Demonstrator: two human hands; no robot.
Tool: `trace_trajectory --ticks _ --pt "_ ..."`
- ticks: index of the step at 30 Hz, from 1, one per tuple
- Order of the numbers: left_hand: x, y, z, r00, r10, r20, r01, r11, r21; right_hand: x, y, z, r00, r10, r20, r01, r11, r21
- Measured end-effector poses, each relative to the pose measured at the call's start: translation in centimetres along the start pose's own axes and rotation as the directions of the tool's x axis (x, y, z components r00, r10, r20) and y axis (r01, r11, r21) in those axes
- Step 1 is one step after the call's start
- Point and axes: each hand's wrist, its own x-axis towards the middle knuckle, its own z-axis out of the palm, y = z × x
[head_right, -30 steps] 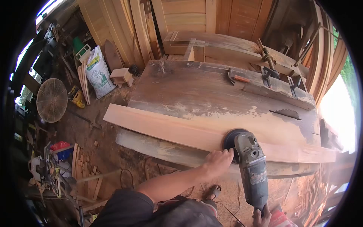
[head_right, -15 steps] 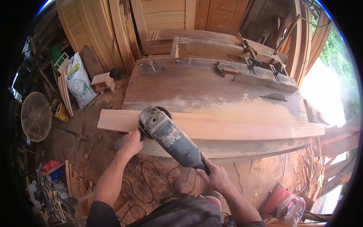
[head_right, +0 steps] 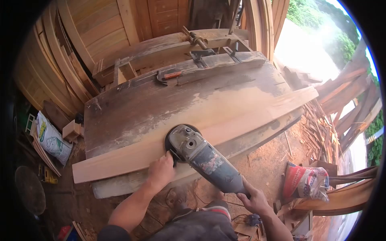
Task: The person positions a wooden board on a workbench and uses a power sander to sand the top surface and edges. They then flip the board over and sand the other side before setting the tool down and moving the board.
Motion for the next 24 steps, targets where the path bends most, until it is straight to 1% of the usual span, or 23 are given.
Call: trace_trajectory --ticks 1,2,5,6,8,9,10,11,12,13,15,16,18,20,21,23,24 --pt "1.9 3.3 0.4 0.998 0.055 -0.006 -0.054 0.998 0.017 -0.3 1.9 -2.0 0.999 0.019 -0.035 -0.018 1.000 0.023" --pt "4.1 6.8 0.4 0.995 0.091 0.034 -0.092 0.996 0.020 -0.6 3.7 -4.1 0.988 0.151 -0.024 -0.149 0.987 0.064" --pt "10.7 16.3 1.8 0.977 0.198 0.077 -0.202 0.979 0.035 -0.5 9.6 -9.4 0.979 0.106 -0.176 -0.084 0.988 0.133" --pt "12.6 19.8 1.6 0.966 0.251 0.059 -0.252 0.968 0.010 -0.4 12.1 -11.1 0.968 0.164 -0.192 -0.141 0.982 0.128" --pt "15.5 25.6 1.4 0.939 0.343 0.025 -0.342 0.939 -0.041 0.1 16.6 -14.7 0.944 0.231 -0.234 -0.196 0.967 0.164" --pt "16.5 27.5 1.6 0.907 0.405 -0.117 -0.418 0.900 -0.124 0.5 18.0 -16.2 0.931 0.261 -0.254 -0.220 0.959 0.181" --pt "17.6 29.2 1.9 0.858 0.442 -0.263 -0.496 0.845 -0.198 0.9 18.6 -18.1 0.914 0.327 -0.241 -0.269 0.932 0.244" --pt "18.6 30.7 2.3 0.793 0.453 -0.407 -0.575 0.777 -0.256 1.6 20.1 -19.6 0.907 0.302 -0.293 -0.226 0.937 0.267" --pt "19.4 31.2 2.5 0.792 0.393 -0.467 -0.572 0.743 -0.346 2.3 22.2 -20.9 0.899 0.278 -0.339 -0.182 0.940 0.289" --pt "20.2 30.5 3.5 0.825 0.373 -0.424 -0.523 0.789 -0.324 2.9 23.9 -22.2 0.888 0.256 -0.382 -0.137 0.941 0.310" --pt "21.6 27.7 6.0 0.881 0.326 -0.342 -0.423 0.867 -0.264 4.1 25.2 -25.1 0.858 0.313 -0.408 -0.187 0.929 0.318" --pt "21.5 26.2 6.6 0.892 0.340 -0.298 -0.395 0.906 -0.149 4.9 26.2 -26.3 0.852 0.300 -0.429 -0.186 0.940 0.288" --pt "20.8 23.2 7.6 0.915 0.344 -0.209 -0.333 0.939 0.087 6.2 28.1 -28.2 0.838 0.314 -0.447 -0.199 0.938 0.285" --pt "21.0 20.4 8.5 0.939 0.327 -0.108 -0.320 0.944 0.075 7.2 29.2 -29.2 0.821 0.367 -0.438 -0.225 0.912 0.343" --pt "21.1 19.7 8.7 0.946 0.318 -0.056 -0.314 0.947 0.069 7.5 30.1 -29.3 0.820 0.313 -0.479 -0.186 0.937 0.295" --pt "20.8 19.4 8.5 0.957 0.287 -0.048 -0.288 0.958 -0.013 8.0 31.1 -29.3 0.812 0.197 -0.550 -0.110 0.976 0.188" --pt "20.7 19.3 8.4 0.961 0.272 -0.047 -0.274 0.960 -0.056 7.7 29.5 -29.6 0.807 0.339 -0.484 -0.212 0.931 0.297"
